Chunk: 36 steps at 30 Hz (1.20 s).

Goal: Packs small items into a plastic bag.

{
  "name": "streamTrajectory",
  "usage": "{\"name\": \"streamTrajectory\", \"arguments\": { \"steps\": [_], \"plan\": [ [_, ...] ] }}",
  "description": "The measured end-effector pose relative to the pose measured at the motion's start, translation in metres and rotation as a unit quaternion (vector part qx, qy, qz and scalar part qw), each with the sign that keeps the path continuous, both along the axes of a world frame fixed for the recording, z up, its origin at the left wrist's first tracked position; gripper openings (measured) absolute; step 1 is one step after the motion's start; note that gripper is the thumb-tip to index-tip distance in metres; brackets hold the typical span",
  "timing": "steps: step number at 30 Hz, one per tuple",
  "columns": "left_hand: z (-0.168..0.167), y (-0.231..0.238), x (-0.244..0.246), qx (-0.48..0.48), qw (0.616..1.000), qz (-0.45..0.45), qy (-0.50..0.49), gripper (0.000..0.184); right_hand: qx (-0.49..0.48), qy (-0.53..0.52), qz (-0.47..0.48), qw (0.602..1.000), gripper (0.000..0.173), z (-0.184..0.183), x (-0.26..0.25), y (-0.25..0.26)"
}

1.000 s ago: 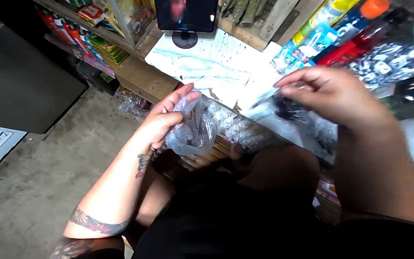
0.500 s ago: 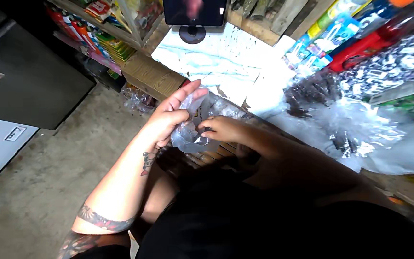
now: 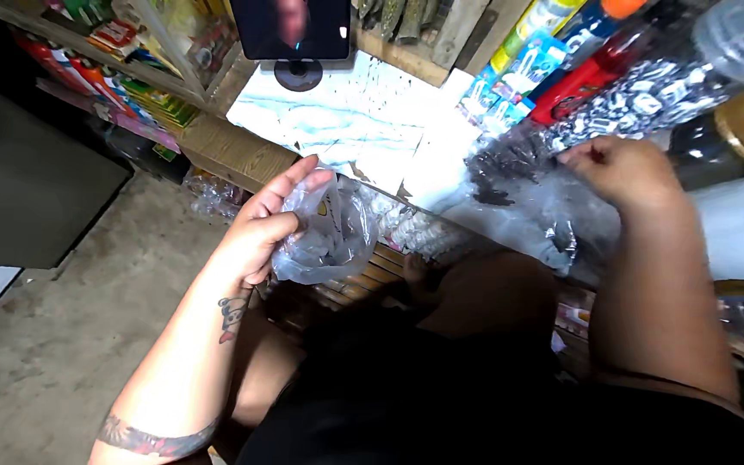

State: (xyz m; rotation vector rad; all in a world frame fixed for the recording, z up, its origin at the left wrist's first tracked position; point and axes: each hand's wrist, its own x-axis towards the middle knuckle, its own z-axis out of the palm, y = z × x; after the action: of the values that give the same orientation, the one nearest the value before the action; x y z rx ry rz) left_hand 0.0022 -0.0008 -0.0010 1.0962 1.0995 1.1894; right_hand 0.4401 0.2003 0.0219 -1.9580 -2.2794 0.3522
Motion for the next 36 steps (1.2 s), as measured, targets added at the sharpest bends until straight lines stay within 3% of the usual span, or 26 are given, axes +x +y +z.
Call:
{"name": "streamTrajectory", "arguments": {
  "steps": [3,6,9,13,19,23,29,36],
  "plan": [
    [-0.003,0.000,-0.001,-0.003,1.000,0.000,-0.007,0.077,-0.068,-0.018,-0.078,0.994,0.052,-0.017,0.012,-0.009],
    [-0.004,-0.001,0.001,-0.005,1.000,0.001,0.012,0.076,-0.086,-0.027,-0.090,0.992,0.056,-0.030,0.012,-0.016],
    [0.001,-0.006,0.033,0.000,0.993,0.107,0.057,0.069,-0.075,-0.023,-0.071,0.994,0.047,-0.037,0.013,-0.013],
    [-0.003,-0.002,0.002,-0.013,1.000,0.009,0.002,0.076,-0.050,-0.001,-0.039,0.998,0.030,-0.034,0.014,-0.012],
    [-0.002,-0.005,-0.002,-0.011,1.000,0.009,-0.025,0.076,-0.003,0.031,-0.033,0.999,0.027,-0.026,0.016,-0.014],
    [0.000,-0.005,-0.002,-0.011,1.000,0.004,-0.026,0.077,0.020,0.084,-0.046,0.995,0.026,-0.018,0.016,-0.015],
    [0.001,-0.005,-0.003,-0.012,1.000,0.002,-0.026,0.077,0.057,0.190,-0.043,0.979,0.039,-0.006,0.015,-0.015],
    [0.000,-0.005,-0.001,-0.018,0.999,-0.003,-0.033,0.077,0.057,0.352,-0.044,0.933,0.039,0.004,0.005,-0.005]
  ]
}}
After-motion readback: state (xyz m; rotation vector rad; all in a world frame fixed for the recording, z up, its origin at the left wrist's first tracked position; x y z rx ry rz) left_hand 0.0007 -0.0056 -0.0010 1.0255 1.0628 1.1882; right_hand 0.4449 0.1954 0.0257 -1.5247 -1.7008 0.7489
